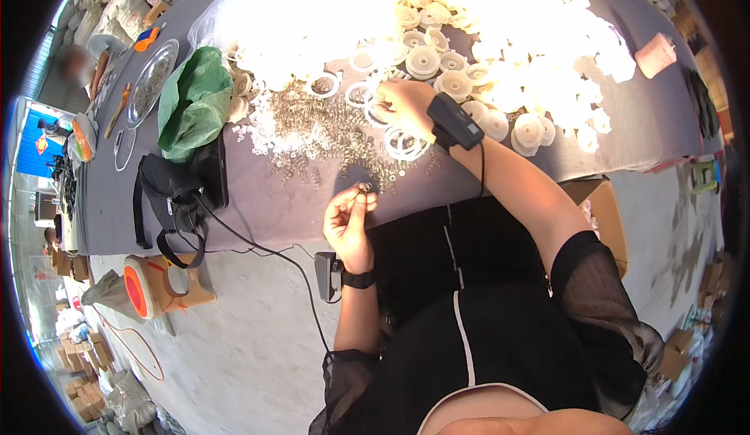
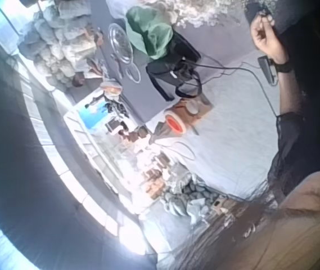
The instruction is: The person assembles small plastic rings, metal washers, and pins by hand at a workstation.
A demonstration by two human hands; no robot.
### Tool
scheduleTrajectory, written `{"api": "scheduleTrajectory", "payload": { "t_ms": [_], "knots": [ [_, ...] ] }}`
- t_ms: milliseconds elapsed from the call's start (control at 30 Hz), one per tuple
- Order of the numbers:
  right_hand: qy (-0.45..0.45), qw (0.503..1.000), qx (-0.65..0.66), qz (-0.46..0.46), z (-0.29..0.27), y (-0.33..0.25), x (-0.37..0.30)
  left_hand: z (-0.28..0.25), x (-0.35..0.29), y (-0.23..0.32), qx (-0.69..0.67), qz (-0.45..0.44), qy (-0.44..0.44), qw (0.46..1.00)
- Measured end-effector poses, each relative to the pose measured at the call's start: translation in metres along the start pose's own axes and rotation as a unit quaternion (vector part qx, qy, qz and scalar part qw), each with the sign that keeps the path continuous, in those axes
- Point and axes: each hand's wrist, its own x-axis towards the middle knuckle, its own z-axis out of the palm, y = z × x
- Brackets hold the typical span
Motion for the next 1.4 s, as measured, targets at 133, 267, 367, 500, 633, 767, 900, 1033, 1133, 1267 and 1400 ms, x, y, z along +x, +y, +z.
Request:
{"api": "scheduleTrajectory", "payload": {
  "t_ms": [133,267,367,500,633,767,900,1033,1133,1267,1400],
  "knots": [
    [0.022,0.952,0.300,0.057,-0.022,-0.052,-0.044,0.007,0.001,0.003,-0.031,0.027,-0.016,0.999],
    [0.027,0.874,0.478,0.078,-0.016,-0.063,-0.093,0.031,-0.009,0.007,-0.078,0.006,-0.046,0.996],
    [0.068,0.874,0.475,0.077,-0.021,-0.063,-0.106,0.044,-0.017,0.006,-0.091,-0.020,-0.058,0.994],
    [0.124,0.889,0.436,0.063,-0.028,-0.056,-0.121,0.055,-0.024,0.004,-0.100,-0.047,-0.065,0.992],
    [0.152,0.881,0.442,0.073,-0.034,-0.054,-0.136,0.071,-0.030,-0.001,-0.128,-0.091,-0.072,0.985],
    [0.186,0.877,0.437,0.077,-0.038,-0.051,-0.151,0.082,-0.035,-0.002,-0.134,-0.089,-0.067,0.985],
    [0.141,0.802,0.563,0.142,-0.043,-0.033,-0.162,0.091,-0.035,-0.008,-0.020,-0.040,-0.119,0.992],
    [0.022,0.728,0.650,0.217,-0.074,-0.014,-0.173,0.106,-0.032,-0.012,0.081,0.040,-0.167,0.982],
    [0.000,0.692,0.687,0.221,-0.075,0.008,-0.187,0.119,-0.023,-0.014,0.168,0.075,-0.241,0.953],
    [0.006,0.637,0.741,0.212,-0.086,0.018,-0.195,0.138,-0.016,-0.014,0.156,-0.020,-0.275,0.948],
    [0.039,0.633,0.737,0.233,-0.087,0.034,-0.203,0.157,0.019,-0.011,0.352,0.112,-0.365,0.855]
  ]
}}
